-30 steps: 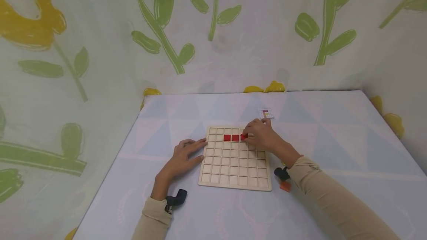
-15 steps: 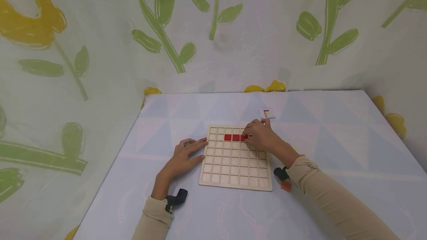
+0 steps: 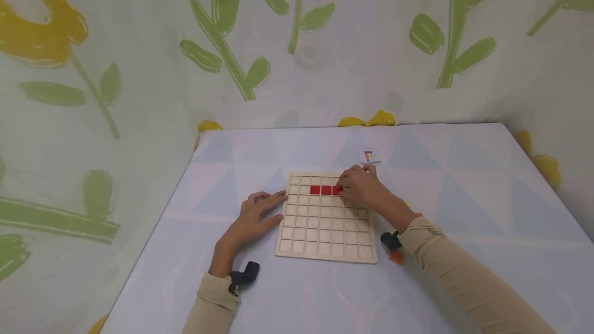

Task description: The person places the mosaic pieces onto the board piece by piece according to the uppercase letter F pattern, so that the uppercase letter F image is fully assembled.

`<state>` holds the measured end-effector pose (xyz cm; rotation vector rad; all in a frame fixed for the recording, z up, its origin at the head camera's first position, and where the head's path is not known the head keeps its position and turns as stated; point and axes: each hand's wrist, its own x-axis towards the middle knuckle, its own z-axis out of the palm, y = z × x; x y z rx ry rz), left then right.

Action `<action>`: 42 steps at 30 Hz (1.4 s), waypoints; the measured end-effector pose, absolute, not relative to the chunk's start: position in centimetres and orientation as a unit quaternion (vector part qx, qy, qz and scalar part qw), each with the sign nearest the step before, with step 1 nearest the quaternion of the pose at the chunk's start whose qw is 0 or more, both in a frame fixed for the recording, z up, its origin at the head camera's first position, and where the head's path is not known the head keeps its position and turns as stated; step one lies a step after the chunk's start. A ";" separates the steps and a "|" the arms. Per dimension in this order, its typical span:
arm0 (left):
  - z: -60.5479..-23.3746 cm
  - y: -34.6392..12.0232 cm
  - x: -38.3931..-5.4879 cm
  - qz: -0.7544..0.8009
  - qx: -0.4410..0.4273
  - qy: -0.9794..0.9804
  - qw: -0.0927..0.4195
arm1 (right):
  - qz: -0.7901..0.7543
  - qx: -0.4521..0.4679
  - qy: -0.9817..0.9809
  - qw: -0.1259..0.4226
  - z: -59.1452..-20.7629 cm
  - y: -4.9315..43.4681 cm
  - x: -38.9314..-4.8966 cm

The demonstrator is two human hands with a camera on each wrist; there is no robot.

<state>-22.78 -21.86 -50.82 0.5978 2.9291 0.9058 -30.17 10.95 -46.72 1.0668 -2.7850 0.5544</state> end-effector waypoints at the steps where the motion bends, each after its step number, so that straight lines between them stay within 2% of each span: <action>1: -50.9 -21.8 -22.8 0.290 0.192 0.937 0.007 | 0.184 0.349 -0.917 0.053 -46.6 11.2 -30.1; 18: -50.9 -21.6 -22.8 0.295 0.187 0.937 0.014 | 0.175 0.306 -0.935 0.049 -44.9 14.8 -28.1; 25: -51.0 -21.6 -22.6 0.295 0.193 0.936 0.000 | 0.174 0.291 -0.940 0.047 -44.5 16.6 -26.9; 42: -50.7 -21.6 -22.7 0.301 0.194 0.934 0.009 | 0.177 0.257 -0.949 0.039 -45.8 20.7 -24.9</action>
